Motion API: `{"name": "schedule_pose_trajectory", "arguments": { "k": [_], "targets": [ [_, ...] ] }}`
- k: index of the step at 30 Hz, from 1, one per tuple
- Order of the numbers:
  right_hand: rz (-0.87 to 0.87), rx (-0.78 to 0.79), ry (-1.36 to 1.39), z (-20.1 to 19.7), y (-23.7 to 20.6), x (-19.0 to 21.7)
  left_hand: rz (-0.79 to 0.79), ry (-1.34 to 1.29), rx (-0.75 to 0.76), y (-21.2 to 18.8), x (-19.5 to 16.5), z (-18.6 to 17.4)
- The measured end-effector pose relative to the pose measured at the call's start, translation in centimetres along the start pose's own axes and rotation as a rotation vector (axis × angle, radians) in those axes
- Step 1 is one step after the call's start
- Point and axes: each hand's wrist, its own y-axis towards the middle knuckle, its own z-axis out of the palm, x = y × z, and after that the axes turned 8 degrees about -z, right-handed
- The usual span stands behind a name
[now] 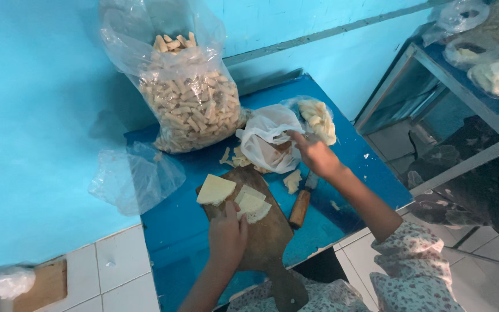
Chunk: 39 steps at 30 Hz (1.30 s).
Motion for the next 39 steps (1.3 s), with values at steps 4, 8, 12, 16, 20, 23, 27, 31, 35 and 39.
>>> {"name": "schedule_pose_trajectory", "arguments": {
  "k": [4,8,12,16,20,23,27,31,35,39],
  "targets": [
    [-0.126,-0.020,-0.104,-0.1,-0.8,0.0,0.041,-0.029,-0.072,0.0,-0.2,-0.2],
    [-0.129,-0.119,0.059,-0.3,-1.4,0.9,0.020,-0.058,-0.063,0.1,-0.3,-0.1],
    [0.097,-0.258,0.252,-0.8,-1.0,0.8,-0.013,-0.084,-0.030,0.0,-0.2,0.0],
    [0.280,-0.340,0.481,-1.3,-0.4,-0.3,0.026,-0.101,-0.083,-0.2,-0.3,-0.1],
    [0.371,-0.410,0.609,-1.7,-0.5,-1.3,-0.004,-0.120,-0.035,0.0,-0.1,-0.1],
    [0.383,-0.421,0.672,-2.1,-1.4,-1.8,0.016,-0.128,-0.055,-0.1,-0.1,0.0],
    [0.424,-0.409,0.855,-2.0,-3.5,-1.8,-0.042,-0.185,-0.005,0.1,0.1,-0.1],
    [0.503,-0.280,1.014,-0.8,-6.4,0.3,-0.071,-0.341,0.029,0.0,0.1,-0.5],
    [0.503,-0.133,1.112,1.6,-8.4,3.9,-0.137,-0.376,0.080,0.3,0.0,-0.5],
    [0.316,-0.185,1.024,3.0,-9.2,7.1,-0.157,-0.420,0.086,0.4,0.1,-0.5]
  ]
}}
